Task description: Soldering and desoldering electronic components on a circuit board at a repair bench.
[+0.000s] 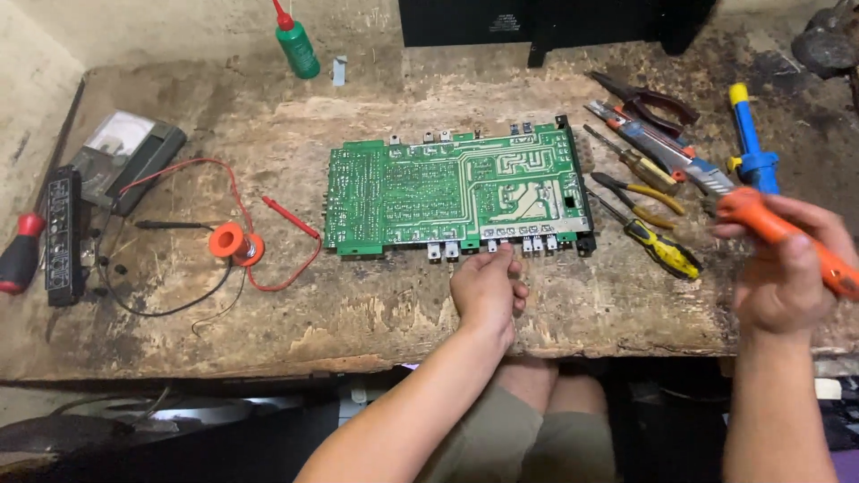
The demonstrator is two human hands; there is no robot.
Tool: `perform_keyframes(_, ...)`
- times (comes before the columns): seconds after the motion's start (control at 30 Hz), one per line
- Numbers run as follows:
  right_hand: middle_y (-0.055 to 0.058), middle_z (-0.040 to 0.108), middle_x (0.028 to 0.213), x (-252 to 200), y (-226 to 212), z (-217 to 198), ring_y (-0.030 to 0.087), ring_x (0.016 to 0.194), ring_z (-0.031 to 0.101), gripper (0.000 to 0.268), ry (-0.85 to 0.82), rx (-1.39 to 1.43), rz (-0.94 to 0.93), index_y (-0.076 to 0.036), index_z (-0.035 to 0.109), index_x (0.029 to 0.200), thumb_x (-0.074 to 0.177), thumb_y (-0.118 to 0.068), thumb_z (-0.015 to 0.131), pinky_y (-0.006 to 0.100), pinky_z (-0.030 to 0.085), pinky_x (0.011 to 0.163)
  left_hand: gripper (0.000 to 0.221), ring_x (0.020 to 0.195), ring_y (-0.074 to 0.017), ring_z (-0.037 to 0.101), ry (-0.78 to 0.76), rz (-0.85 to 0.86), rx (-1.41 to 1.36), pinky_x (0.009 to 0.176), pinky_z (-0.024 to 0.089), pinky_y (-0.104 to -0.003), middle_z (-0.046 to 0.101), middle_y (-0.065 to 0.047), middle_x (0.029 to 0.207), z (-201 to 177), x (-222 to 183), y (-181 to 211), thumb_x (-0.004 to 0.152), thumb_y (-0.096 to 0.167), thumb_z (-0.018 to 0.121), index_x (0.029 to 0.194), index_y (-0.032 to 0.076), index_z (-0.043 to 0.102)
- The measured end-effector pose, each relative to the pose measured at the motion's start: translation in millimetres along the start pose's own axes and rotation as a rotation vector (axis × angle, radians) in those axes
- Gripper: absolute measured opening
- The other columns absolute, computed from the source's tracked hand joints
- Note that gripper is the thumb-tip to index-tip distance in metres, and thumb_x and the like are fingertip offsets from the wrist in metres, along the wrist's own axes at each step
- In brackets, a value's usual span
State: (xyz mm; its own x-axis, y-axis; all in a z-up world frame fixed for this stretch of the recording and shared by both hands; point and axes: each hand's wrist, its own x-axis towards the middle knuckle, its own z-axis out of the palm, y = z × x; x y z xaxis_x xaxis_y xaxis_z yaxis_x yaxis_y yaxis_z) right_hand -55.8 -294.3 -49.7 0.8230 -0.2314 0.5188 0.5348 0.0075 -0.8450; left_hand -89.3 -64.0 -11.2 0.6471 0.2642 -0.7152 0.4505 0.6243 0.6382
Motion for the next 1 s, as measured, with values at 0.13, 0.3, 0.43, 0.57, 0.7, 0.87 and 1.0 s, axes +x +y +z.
perform_keyframes(0.13, 0.024, 0.055, 0.090, 16, 6, 16, 0.029, 0.072, 0.060, 0.035, -0.117, 0.188, 0.159, 0.000, 0.054, 0.092, 0.070, -0.027, 0.055, 0.022, 0.053, 0.054, 0.008, 0.033, -0.0104, 0.038, 0.000, 0.001, -0.006, 0.027, 0.025, -0.019, 0.051, -0.007, 0.063, 0, -2, 1, 0.083, 0.007, 0.053, 0.077, 0.002, 0.050)
perform_keyframes(0.3, 0.020, 0.057, 0.073, 28, 19, 24, 0.025, 0.051, 0.058, 0.025, -0.413, 0.210, 0.270, 0.003, 0.057, 0.086, 0.073, -0.018, 0.053, 0.027, 0.052, 0.050, 0.006, 0.033, -0.0097, 0.036, -0.019, -0.007, -0.016, 0.026, 0.025, -0.019, 0.049, -0.006, 0.062, -2, 0, 0, 0.083, 0.006, 0.052, 0.079, 0.003, 0.050)
perform_keyframes(0.43, 0.020, 0.057, 0.068, 23, 22, 28, 0.024, 0.049, 0.057, 0.024, -0.442, 0.274, 0.322, 0.004, 0.057, 0.086, 0.073, -0.015, 0.053, 0.028, 0.052, 0.050, 0.004, 0.034, -0.0100, 0.037, -0.030, -0.010, -0.009, 0.027, 0.026, -0.019, 0.048, -0.006, 0.061, -2, -1, 0, 0.083, 0.005, 0.052, 0.085, 0.002, 0.050)
perform_keyframes(0.57, 0.022, 0.057, 0.069, 23, 23, 29, 0.024, 0.049, 0.058, 0.025, -0.489, 0.268, 0.310, 0.005, 0.057, 0.087, 0.072, -0.015, 0.053, 0.028, 0.053, 0.049, 0.005, 0.033, -0.0107, 0.036, -0.027, -0.001, -0.014, 0.026, 0.026, -0.020, 0.047, -0.007, 0.061, -3, 2, -3, 0.083, 0.006, 0.052, 0.082, 0.002, 0.049)
perform_keyframes(0.7, 0.024, 0.056, 0.067, 24, 22, 29, 0.026, 0.049, 0.057, 0.027, -0.497, 0.246, 0.344, 0.007, 0.056, 0.087, 0.071, -0.015, 0.053, 0.031, 0.052, 0.050, 0.006, 0.033, -0.0109, 0.037, -0.032, 0.016, -0.018, 0.026, 0.027, -0.021, 0.047, -0.007, 0.060, -3, 4, -4, 0.082, 0.006, 0.053, 0.084, 0.002, 0.050)
perform_keyframes(0.87, 0.024, 0.057, 0.070, 24, 25, 27, 0.026, 0.050, 0.058, 0.025, -0.516, 0.244, 0.313, 0.006, 0.056, 0.088, 0.073, -0.014, 0.052, 0.032, 0.053, 0.052, 0.005, 0.034, -0.0109, 0.038, -0.031, 0.005, 0.014, 0.027, 0.029, -0.020, 0.047, -0.007, 0.061, -3, 1, -1, 0.083, 0.006, 0.052, 0.083, 0.002, 0.049)
perform_keyframes(1.0, 0.025, 0.057, 0.072, 23, 23, 28, 0.026, 0.052, 0.059, 0.024, -0.531, 0.236, 0.302, 0.007, 0.055, 0.088, 0.074, -0.012, 0.052, 0.031, 0.054, 0.053, 0.007, 0.034, -0.0107, 0.038, -0.022, 0.006, 0.009, 0.027, 0.029, -0.020, 0.046, -0.006, 0.060, -2, 2, -2, 0.083, 0.007, 0.053, 0.084, 0.002, 0.048)
